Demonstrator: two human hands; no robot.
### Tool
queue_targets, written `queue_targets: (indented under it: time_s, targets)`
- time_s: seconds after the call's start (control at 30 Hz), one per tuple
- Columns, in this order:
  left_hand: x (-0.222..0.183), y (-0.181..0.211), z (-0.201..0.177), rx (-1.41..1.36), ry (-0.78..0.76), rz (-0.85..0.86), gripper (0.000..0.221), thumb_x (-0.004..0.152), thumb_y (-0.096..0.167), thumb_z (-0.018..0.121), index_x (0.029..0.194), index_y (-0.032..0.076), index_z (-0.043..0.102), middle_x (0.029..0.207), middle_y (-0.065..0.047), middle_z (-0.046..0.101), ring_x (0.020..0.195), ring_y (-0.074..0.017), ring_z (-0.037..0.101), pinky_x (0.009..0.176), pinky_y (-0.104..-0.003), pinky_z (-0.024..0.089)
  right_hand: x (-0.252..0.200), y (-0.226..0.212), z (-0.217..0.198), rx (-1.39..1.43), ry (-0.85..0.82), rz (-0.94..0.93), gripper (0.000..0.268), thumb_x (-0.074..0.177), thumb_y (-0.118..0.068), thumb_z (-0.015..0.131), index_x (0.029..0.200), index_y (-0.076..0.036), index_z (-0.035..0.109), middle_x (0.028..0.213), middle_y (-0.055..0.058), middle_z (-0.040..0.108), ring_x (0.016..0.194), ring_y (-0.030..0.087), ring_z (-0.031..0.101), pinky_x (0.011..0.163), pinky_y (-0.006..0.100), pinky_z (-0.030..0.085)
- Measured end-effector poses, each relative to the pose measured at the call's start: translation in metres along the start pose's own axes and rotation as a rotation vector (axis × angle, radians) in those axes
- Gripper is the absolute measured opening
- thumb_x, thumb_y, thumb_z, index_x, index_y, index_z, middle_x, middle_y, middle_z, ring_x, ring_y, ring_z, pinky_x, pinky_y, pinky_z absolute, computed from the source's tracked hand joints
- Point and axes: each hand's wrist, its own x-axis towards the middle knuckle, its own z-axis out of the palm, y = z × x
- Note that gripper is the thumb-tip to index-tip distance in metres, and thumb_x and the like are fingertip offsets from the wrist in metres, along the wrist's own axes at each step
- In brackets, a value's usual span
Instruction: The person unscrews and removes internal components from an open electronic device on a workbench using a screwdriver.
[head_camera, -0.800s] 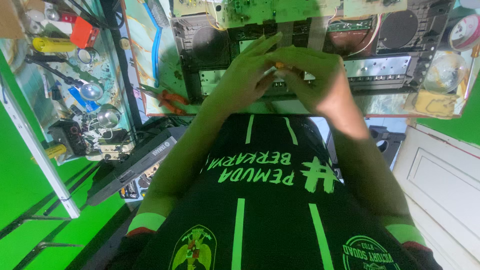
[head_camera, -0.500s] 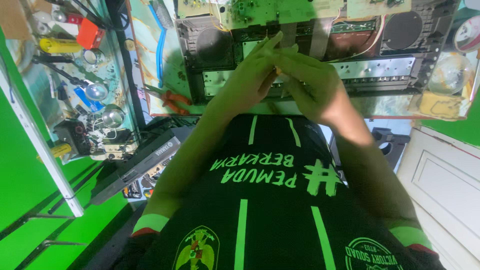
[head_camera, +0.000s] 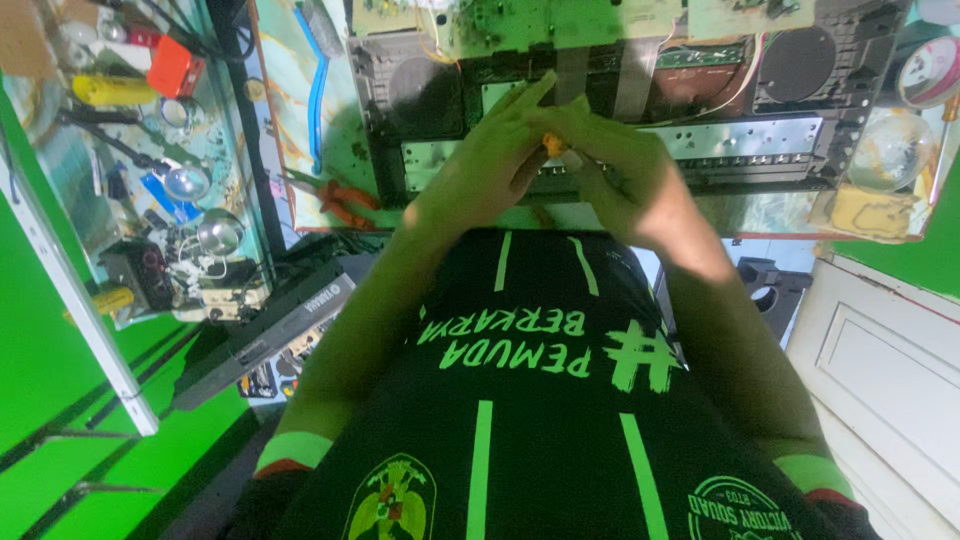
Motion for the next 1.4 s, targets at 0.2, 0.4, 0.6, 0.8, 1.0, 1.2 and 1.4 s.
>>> queue_targets:
  time_s: [0.2, 0.4, 0.6, 0.8, 1.0, 1.2, 1.4]
  targets:
    - [-0.003, 0.005, 0.0, -0.15, 0.096, -0.186, 0.038, 0.096, 0.011, 0.073, 0.132, 0.007, 0.063, 0.146, -0.018, 0.057, 0.14, -0.0376, 0.051, 0.119, -0.05, 0.04, 0.01, -0.003, 0.002, -0.011, 0.076, 0.192, 0.029, 0.1, 0.001, 0.075, 0.129, 0.001, 0.068, 0.118, 0.019, 0.076, 0.082, 0.014, 0.073, 0.061, 0.024, 0.056]
    - [0.0, 0.008, 0.007, -0.166, 0.157, -0.121, 0.045, 0.095, 0.004, 0.066, 0.14, 0.007, 0.06, 0.153, -0.02, 0.053, 0.142, -0.0382, 0.05, 0.12, -0.048, 0.042, 0.02, -0.018, -0.004, 0.014, 0.079, 0.048, 0.027, 0.097, -0.001, 0.073, 0.12, 0.006, 0.06, 0.12, 0.025, 0.068, 0.076, 0.017, 0.066, 0.064, 0.025, 0.055]
    - [0.001, 0.004, -0.003, -0.177, 0.128, 0.041, 0.034, 0.106, 0.01, 0.07, 0.14, 0.008, 0.062, 0.147, -0.008, 0.063, 0.149, -0.0322, 0.052, 0.133, -0.052, 0.034, 0.012, -0.015, -0.012, -0.082, 0.006, 0.053, 0.022, 0.106, 0.004, 0.066, 0.128, 0.004, 0.065, 0.118, 0.018, 0.072, 0.095, 0.019, 0.075, 0.084, 0.029, 0.061]
    - [0.005, 0.01, 0.002, -0.125, 0.128, -0.167, 0.036, 0.097, 0.015, 0.074, 0.131, 0.006, 0.062, 0.142, -0.017, 0.061, 0.137, -0.0348, 0.056, 0.12, -0.048, 0.042, 0.014, -0.006, 0.003, -0.048, 0.092, 0.124, 0.023, 0.104, -0.003, 0.075, 0.126, 0.002, 0.069, 0.117, 0.017, 0.075, 0.08, 0.016, 0.073, 0.06, 0.024, 0.054]
    - [0.004, 0.002, -0.001, -0.173, 0.106, 0.0, 0.032, 0.102, 0.007, 0.068, 0.133, 0.004, 0.063, 0.137, -0.013, 0.066, 0.142, -0.0318, 0.054, 0.133, -0.05, 0.031, 0.012, -0.014, -0.012, -0.037, -0.004, 0.071, 0.026, 0.105, 0.002, 0.066, 0.13, 0.007, 0.063, 0.118, 0.017, 0.072, 0.089, 0.018, 0.07, 0.075, 0.026, 0.055]
    - [0.003, 0.001, -0.004, 0.05, 0.123, 0.074, 0.017, 0.1, 0.01, 0.07, 0.116, 0.006, 0.069, 0.14, -0.016, 0.065, 0.141, -0.0403, 0.049, 0.122, -0.055, 0.026, 0.015, -0.004, -0.008, -0.052, -0.046, 0.074, 0.02, 0.109, -0.001, 0.074, 0.128, -0.001, 0.07, 0.113, 0.014, 0.077, 0.082, 0.017, 0.073, 0.066, 0.024, 0.056]
    - [0.003, 0.009, 0.004, -0.179, 0.227, -0.118, 0.024, 0.1, 0.01, 0.071, 0.122, 0.003, 0.069, 0.14, -0.017, 0.065, 0.135, -0.0373, 0.06, 0.12, -0.045, 0.045, 0.01, -0.003, -0.006, -0.088, 0.051, 0.041, 0.021, 0.109, -0.002, 0.077, 0.128, 0.0, 0.069, 0.118, 0.015, 0.076, 0.09, 0.016, 0.074, 0.072, 0.026, 0.057]
